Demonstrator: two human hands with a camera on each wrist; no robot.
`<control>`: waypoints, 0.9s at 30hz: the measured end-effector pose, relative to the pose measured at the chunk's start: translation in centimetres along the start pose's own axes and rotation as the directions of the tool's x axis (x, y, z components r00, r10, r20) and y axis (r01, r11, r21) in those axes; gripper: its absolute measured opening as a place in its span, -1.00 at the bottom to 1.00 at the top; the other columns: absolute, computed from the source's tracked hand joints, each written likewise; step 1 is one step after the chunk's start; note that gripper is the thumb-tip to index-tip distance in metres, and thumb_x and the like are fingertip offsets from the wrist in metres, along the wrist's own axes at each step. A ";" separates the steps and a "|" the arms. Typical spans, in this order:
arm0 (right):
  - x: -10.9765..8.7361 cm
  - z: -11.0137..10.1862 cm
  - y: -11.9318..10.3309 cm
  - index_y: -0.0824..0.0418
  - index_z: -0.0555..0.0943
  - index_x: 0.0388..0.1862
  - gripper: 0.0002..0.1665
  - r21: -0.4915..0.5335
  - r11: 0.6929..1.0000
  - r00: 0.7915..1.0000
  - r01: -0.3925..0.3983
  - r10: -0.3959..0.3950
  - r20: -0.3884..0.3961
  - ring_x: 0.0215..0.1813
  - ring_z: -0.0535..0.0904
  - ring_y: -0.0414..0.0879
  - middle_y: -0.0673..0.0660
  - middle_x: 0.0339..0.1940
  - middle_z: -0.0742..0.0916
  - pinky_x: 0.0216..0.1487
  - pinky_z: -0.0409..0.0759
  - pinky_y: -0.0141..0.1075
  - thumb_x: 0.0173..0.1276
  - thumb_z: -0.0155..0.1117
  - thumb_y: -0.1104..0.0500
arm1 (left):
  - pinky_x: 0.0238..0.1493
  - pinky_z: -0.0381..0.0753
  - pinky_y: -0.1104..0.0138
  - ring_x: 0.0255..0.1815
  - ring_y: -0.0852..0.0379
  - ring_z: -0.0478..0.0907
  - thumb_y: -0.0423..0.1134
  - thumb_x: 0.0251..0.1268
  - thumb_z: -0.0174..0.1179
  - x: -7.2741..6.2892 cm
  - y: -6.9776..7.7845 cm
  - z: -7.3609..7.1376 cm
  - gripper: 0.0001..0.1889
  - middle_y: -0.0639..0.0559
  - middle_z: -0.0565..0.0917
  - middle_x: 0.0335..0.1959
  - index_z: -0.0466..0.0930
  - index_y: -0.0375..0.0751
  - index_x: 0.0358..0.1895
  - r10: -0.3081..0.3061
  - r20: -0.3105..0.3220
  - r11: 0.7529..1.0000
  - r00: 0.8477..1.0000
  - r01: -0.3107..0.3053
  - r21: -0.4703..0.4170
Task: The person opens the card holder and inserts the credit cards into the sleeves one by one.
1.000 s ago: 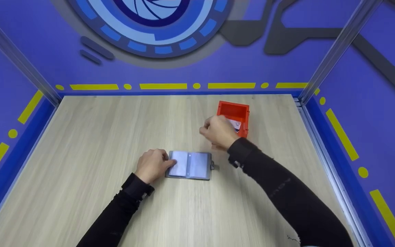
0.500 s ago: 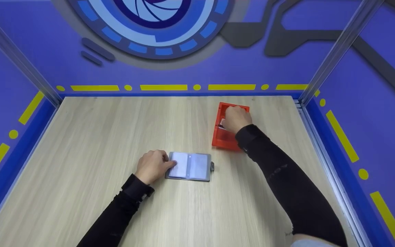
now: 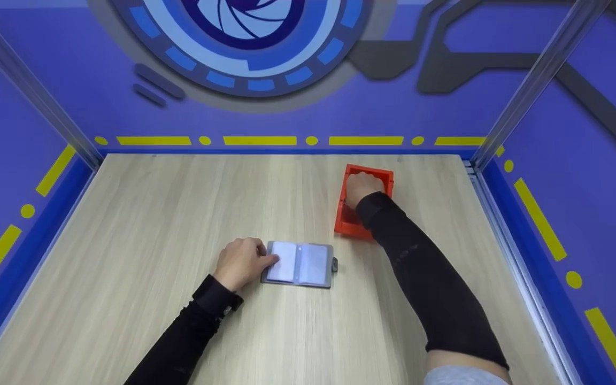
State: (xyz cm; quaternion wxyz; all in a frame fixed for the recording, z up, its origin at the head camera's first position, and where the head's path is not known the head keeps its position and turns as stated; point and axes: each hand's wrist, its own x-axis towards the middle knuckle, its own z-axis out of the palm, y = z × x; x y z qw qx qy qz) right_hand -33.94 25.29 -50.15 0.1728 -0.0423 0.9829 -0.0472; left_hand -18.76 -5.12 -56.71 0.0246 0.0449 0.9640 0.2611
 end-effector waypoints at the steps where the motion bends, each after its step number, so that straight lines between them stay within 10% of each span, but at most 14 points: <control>1: 0.0 0.1 0.0 0.36 0.74 -0.10 -0.82 -0.005 1.000 1.000 0.004 -0.004 -0.002 -0.27 0.61 0.09 0.20 -0.33 0.71 -0.10 0.65 -0.06 0.54 0.33 0.23 | -0.45 0.41 0.25 -0.52 0.16 0.48 0.11 0.32 0.56 0.0 0.0 0.0 -0.59 0.11 0.67 -0.53 0.71 -0.10 -0.49 -0.002 0.003 1.000 1.000 0.002 -0.001; 27: 2.4 1.1 1.9 0.35 0.75 -0.03 -0.74 -0.035 0.999 0.993 -0.014 0.018 0.113 -0.26 0.63 0.08 0.18 -0.34 0.71 -0.15 0.62 -0.09 0.60 0.27 0.16 | -0.45 0.38 0.26 -0.51 0.16 0.48 0.09 0.29 0.59 -0.1 -0.1 0.1 -0.59 0.10 0.66 -0.52 0.67 -0.11 -0.49 0.005 -0.013 1.000 1.000 -0.005 0.005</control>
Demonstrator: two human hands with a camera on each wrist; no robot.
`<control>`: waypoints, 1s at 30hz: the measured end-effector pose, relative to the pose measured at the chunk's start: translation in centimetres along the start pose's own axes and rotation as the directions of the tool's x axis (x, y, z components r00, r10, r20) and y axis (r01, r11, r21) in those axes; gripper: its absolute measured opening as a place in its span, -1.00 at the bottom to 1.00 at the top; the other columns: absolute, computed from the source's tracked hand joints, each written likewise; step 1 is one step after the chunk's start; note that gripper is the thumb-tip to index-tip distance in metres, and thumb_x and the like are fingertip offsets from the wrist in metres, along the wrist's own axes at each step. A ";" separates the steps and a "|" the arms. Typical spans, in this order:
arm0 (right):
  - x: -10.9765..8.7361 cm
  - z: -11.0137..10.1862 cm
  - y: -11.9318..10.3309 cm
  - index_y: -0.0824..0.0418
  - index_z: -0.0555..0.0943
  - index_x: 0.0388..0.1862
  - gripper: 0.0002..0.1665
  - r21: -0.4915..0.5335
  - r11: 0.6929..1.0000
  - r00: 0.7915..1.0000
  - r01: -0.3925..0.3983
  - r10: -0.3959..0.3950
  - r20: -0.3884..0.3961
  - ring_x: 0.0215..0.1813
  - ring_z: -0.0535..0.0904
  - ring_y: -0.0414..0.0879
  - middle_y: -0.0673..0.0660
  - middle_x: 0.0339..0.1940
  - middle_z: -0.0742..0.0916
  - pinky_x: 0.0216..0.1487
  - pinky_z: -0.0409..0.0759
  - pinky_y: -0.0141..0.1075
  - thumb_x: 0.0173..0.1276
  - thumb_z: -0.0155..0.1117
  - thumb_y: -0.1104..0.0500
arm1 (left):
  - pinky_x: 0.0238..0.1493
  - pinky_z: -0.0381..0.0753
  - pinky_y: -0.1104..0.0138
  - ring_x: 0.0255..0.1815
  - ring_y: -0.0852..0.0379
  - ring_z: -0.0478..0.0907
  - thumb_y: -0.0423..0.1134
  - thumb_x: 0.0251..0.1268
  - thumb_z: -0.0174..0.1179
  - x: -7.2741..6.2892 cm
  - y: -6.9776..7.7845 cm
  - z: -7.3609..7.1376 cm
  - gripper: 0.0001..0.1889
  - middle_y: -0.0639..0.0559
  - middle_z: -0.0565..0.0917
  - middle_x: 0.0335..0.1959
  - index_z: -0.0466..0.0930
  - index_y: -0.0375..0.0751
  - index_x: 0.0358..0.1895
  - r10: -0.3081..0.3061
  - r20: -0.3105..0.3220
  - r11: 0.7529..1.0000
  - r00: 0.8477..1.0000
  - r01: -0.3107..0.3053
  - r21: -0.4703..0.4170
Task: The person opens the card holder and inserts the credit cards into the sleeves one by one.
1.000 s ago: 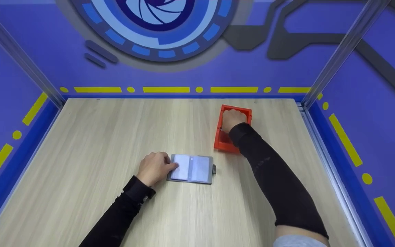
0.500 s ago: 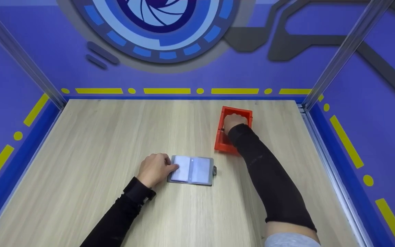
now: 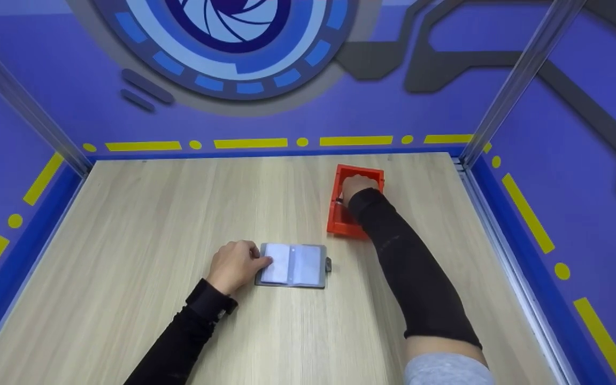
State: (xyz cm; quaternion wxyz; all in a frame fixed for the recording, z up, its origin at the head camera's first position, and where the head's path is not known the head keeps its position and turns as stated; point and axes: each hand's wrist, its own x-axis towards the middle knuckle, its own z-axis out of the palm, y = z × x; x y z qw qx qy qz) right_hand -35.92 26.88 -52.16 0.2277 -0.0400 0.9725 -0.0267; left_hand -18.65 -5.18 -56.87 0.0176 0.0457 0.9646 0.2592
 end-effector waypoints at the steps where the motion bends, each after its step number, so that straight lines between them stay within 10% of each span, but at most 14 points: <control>1: 0.0 0.0 0.0 0.35 0.75 -0.03 -0.74 0.003 1.000 1.000 -0.001 0.001 0.007 -0.26 0.63 0.07 0.18 -0.34 0.71 -0.15 0.62 -0.09 0.61 0.27 0.16 | -0.45 0.38 0.26 -0.51 0.16 0.48 0.09 0.29 0.58 0.0 0.0 0.0 -0.59 0.10 0.66 -0.52 0.67 -0.11 -0.49 0.000 0.000 1.000 1.000 0.000 0.002; 16: -0.8 -0.3 -0.3 0.31 0.72 -0.10 -0.80 -0.037 0.999 1.000 0.010 -0.009 0.030 -0.30 0.62 0.03 0.15 -0.36 0.69 -0.18 0.58 -0.14 0.53 0.34 0.16 | -0.41 0.48 0.23 -0.48 0.14 0.54 0.11 0.29 0.58 0.0 0.1 -0.1 -0.60 0.04 0.76 -0.45 0.74 -0.13 -0.43 -0.004 0.008 1.000 1.000 0.004 0.008; 30: -0.7 -0.2 -0.6 0.33 0.73 -0.25 -0.71 -0.136 0.989 0.986 0.066 -0.085 -0.146 -0.34 0.63 0.08 0.23 -0.39 0.76 -0.04 0.78 0.08 0.64 0.24 0.15 | -0.45 0.42 0.24 -0.52 0.14 0.51 0.09 0.30 0.57 -0.1 0.2 -0.2 -0.61 0.08 0.71 -0.52 0.72 -0.12 -0.48 0.009 -0.001 1.000 1.000 -0.009 -0.009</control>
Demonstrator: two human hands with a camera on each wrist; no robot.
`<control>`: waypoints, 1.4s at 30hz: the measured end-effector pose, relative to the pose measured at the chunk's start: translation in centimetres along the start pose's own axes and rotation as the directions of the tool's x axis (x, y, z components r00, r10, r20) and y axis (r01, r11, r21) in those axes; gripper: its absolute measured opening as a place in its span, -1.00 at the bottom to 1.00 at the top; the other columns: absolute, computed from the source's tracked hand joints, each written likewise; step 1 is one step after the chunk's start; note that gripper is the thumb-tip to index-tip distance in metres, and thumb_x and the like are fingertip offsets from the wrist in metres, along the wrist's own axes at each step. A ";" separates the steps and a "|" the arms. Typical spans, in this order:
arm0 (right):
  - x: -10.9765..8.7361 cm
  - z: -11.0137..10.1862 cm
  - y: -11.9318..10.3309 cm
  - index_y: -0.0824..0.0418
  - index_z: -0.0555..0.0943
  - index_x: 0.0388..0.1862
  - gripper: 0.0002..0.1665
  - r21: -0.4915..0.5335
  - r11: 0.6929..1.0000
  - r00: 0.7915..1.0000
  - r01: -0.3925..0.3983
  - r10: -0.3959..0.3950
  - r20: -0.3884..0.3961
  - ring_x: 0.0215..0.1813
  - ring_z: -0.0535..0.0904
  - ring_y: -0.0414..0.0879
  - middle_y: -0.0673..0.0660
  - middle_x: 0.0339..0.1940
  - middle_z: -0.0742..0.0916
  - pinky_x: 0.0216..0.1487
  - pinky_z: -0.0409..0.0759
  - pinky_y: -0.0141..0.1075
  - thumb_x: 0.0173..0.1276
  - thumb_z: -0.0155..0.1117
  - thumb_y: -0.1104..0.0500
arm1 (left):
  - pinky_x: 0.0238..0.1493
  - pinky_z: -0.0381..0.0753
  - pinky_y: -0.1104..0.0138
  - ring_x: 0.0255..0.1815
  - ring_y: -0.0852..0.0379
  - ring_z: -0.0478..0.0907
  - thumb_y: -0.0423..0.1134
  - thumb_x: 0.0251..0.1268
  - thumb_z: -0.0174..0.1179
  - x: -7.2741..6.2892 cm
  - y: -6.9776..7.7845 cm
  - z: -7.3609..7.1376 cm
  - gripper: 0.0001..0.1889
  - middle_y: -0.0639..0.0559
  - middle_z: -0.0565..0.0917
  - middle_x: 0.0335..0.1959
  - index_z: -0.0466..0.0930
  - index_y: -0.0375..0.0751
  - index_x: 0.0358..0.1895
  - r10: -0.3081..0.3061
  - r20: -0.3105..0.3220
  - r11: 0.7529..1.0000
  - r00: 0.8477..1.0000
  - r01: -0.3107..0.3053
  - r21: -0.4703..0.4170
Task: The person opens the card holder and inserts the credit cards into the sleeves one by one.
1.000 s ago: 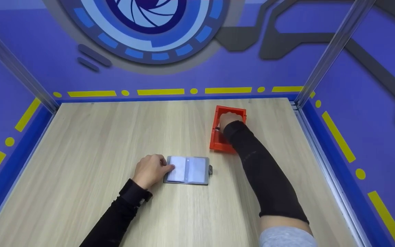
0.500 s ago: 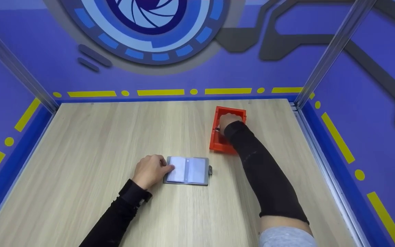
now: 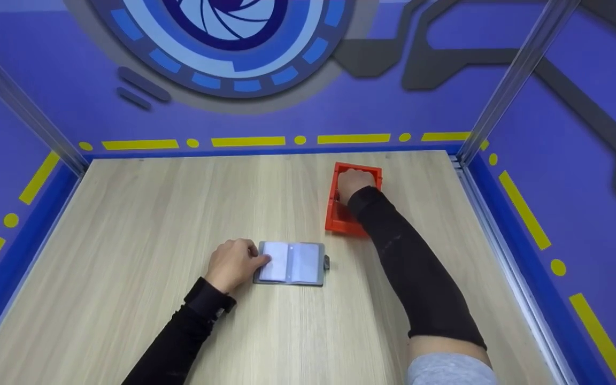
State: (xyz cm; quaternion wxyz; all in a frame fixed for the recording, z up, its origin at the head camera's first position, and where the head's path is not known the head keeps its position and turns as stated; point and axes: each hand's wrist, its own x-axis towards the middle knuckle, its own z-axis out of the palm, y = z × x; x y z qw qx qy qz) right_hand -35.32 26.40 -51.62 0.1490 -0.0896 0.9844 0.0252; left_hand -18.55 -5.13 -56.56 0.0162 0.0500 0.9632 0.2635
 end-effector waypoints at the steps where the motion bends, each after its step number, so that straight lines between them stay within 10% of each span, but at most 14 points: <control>1: 0.0 0.1 0.0 0.33 0.72 -0.26 -0.70 -0.013 1.000 1.000 -0.001 0.001 -0.024 -0.34 0.64 0.09 0.25 -0.38 0.77 -0.02 0.79 0.11 0.64 0.23 0.15 | -0.45 0.43 0.24 -0.52 0.14 0.52 0.09 0.29 0.57 0.0 0.0 0.0 -0.61 0.07 0.72 -0.51 0.72 -0.12 -0.48 0.002 -0.002 1.000 1.000 -0.002 0.001; 11: -1.3 0.3 -0.5 0.40 0.76 -0.29 -0.78 -0.148 0.988 0.965 0.047 -0.084 -0.250 -0.29 0.78 0.23 0.36 -0.34 0.82 -0.08 0.82 0.17 0.52 0.36 0.25 | -0.42 0.46 0.21 -0.50 0.12 0.53 0.10 0.30 0.57 -0.2 -0.2 0.3 -0.60 0.06 0.73 -0.50 0.73 -0.11 -0.48 -0.010 0.014 1.000 1.000 0.010 0.008; 22: -5.4 -2.5 -0.6 0.37 0.79 -0.13 -0.69 -0.051 0.999 0.943 0.009 -0.025 -0.333 -0.36 0.57 0.12 0.23 -0.44 0.70 -0.19 0.65 -0.06 0.62 0.39 0.09 | -0.46 0.38 0.24 -0.52 0.14 0.47 0.08 0.31 0.57 -0.4 -0.4 0.5 -0.58 0.07 0.67 -0.53 0.68 -0.11 -0.52 -0.003 0.009 1.000 1.000 0.003 0.021; 31: -8.3 -3.5 -1.2 0.39 0.77 -0.02 -0.67 0.226 0.973 0.912 0.040 0.057 -0.406 -0.29 0.61 0.15 0.27 -0.34 0.75 -0.13 0.65 -0.02 0.63 0.28 0.11 | -0.47 0.38 0.24 -0.54 0.13 0.47 0.06 0.30 0.57 -0.5 -0.4 0.3 -0.59 0.07 0.67 -0.54 0.68 -0.13 -0.52 0.004 0.008 1.000 1.000 -0.004 0.012; 42: -11.4 -2.2 -4.7 0.25 0.83 -0.04 -0.72 0.487 0.864 0.952 0.129 0.029 -0.304 -0.29 0.67 0.04 0.19 -0.26 0.83 -0.18 0.68 -0.17 0.61 0.29 0.09 | -0.46 0.36 0.24 -0.53 0.14 0.44 0.07 0.32 0.56 -0.1 -0.2 0.0 -0.58 0.09 0.63 -0.54 0.65 -0.12 -0.51 0.011 0.004 1.000 1.000 -0.011 0.007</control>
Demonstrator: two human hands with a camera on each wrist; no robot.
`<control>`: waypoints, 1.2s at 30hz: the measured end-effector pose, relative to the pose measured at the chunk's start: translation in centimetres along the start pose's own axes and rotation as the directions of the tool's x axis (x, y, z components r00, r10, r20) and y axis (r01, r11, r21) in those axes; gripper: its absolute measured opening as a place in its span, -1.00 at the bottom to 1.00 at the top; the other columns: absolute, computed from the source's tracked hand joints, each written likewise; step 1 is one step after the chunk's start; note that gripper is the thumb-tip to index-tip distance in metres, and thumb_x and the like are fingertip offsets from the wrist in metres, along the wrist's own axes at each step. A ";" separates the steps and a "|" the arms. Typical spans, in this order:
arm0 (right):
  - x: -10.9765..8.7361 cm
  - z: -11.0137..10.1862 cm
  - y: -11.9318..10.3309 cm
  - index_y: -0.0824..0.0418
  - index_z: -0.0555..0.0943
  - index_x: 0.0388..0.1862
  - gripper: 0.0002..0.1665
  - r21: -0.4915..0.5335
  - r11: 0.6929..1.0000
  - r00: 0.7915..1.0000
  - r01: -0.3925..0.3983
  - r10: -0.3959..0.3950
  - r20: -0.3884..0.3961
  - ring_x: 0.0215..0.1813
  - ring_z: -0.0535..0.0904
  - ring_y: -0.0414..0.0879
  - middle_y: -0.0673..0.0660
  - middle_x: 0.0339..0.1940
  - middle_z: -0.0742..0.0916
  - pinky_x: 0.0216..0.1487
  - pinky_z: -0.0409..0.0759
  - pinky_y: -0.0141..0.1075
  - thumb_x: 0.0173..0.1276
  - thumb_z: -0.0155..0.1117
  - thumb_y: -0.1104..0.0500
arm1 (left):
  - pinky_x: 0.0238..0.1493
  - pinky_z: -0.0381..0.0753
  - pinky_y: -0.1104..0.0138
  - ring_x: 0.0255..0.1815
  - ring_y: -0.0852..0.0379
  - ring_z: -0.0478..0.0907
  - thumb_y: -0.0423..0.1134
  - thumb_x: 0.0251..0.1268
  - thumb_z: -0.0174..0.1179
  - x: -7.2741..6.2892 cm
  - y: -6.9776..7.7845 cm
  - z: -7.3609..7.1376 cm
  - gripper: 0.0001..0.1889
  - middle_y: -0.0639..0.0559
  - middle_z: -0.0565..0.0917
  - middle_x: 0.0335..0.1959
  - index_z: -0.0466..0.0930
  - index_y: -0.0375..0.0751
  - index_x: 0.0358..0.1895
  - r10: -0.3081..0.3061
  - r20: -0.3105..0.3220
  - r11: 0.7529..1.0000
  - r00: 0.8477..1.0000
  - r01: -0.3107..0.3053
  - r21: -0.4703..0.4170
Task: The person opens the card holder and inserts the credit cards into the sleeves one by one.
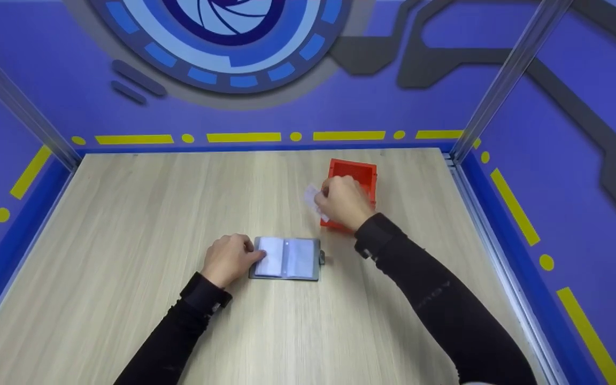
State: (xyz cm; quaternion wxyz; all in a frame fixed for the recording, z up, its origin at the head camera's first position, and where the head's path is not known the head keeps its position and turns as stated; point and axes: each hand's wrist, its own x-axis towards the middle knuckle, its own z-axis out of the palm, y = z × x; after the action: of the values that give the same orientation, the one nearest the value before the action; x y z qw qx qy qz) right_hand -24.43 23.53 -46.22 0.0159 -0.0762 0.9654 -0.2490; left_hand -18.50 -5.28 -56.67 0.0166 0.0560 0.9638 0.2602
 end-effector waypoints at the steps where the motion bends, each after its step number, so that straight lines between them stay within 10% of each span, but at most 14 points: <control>1: -0.2 0.4 -0.3 0.22 0.83 -0.05 -0.74 0.024 1.000 1.000 -0.006 0.006 0.021 -0.29 0.64 0.03 0.17 -0.27 0.81 -0.19 0.64 -0.19 0.61 0.31 0.09 | -0.45 0.37 0.23 -0.53 0.14 0.45 0.07 0.32 0.56 0.0 0.0 0.0 -0.58 0.09 0.63 -0.54 0.66 -0.12 -0.50 -0.001 0.001 1.000 1.000 0.001 0.000; 15: -2.4 5.8 -1.2 0.18 0.86 -0.19 -0.77 0.183 0.980 0.967 -0.072 0.023 0.255 -0.32 0.60 -0.06 0.08 -0.35 0.75 -0.32 0.51 -0.28 0.54 0.30 0.16 | -0.39 0.56 0.16 -0.47 0.10 0.57 0.12 0.31 0.56 0.2 0.1 0.0 -0.59 0.00 0.77 -0.45 0.73 -0.13 -0.44 0.003 0.005 1.000 1.000 -0.003 0.010; 36: -2.9 8.5 -0.2 0.14 0.68 -0.44 -0.68 0.077 0.980 0.926 -0.182 0.144 0.348 -0.40 0.53 -0.07 -0.01 -0.55 0.57 -0.36 0.38 -0.28 0.56 0.27 0.08 | -0.44 0.42 0.22 -0.50 0.12 0.50 0.09 0.31 0.56 -0.1 -0.1 -0.1 -0.58 0.05 0.69 -0.51 0.67 -0.12 -0.49 0.001 -0.008 1.000 1.000 -0.001 -0.005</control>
State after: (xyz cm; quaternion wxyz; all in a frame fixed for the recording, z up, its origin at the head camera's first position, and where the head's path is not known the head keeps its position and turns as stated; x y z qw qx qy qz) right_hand -20.90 19.72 -53.59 0.2072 -0.0366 0.9362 -0.2815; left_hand -18.45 -5.36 -56.64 0.0129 0.0556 0.9632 0.2627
